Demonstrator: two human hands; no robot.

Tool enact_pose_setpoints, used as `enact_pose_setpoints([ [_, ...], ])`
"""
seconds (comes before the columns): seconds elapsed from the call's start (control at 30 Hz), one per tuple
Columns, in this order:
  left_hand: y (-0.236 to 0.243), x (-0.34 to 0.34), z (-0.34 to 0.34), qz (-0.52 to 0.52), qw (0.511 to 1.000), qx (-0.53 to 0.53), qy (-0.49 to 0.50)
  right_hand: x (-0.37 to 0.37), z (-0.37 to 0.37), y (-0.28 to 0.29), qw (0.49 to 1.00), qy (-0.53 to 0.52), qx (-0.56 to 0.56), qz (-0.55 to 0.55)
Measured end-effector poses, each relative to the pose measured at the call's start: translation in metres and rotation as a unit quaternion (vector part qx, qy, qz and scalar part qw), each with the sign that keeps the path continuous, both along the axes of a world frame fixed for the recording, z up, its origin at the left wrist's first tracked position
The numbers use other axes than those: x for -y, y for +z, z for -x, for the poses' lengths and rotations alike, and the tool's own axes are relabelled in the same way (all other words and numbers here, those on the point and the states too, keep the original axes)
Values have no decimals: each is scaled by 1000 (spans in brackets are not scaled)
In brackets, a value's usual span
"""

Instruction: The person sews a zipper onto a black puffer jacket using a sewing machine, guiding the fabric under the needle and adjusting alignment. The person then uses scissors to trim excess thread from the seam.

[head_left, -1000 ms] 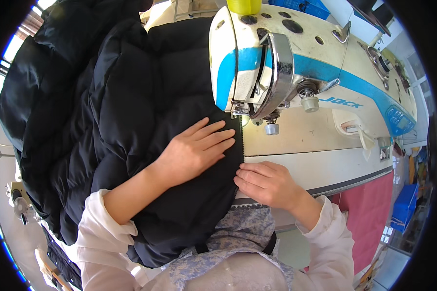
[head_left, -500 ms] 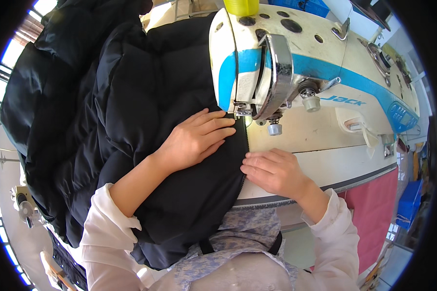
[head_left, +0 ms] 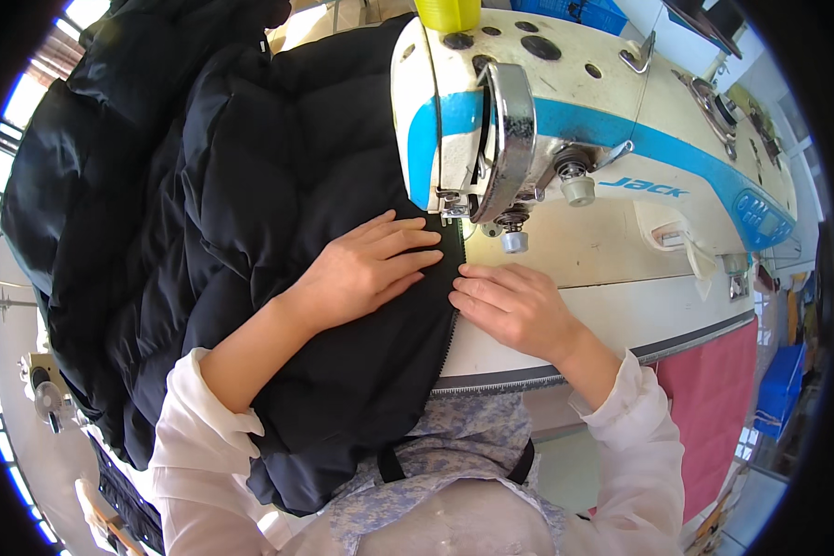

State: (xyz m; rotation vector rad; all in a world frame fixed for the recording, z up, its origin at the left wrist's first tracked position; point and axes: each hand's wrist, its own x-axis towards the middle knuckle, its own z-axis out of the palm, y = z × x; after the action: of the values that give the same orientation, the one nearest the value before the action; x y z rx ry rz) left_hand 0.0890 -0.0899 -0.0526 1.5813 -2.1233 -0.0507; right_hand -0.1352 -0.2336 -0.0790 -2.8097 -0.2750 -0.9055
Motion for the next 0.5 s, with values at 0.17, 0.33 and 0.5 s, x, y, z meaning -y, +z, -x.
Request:
enact_pose_setpoints([
  [0.17,-5,1,-8,-12,1000,-19,-4,0,0,-3,1000,-3,-2,-13],
  [0.33,-6,13,-19,-32,999,-38,-7,8,-8,-5,1000,-12,1,-28],
  [0.5,-7,26,-31,-29,999,-31,-4,20,-20,-8,999,-29,26,-16],
])
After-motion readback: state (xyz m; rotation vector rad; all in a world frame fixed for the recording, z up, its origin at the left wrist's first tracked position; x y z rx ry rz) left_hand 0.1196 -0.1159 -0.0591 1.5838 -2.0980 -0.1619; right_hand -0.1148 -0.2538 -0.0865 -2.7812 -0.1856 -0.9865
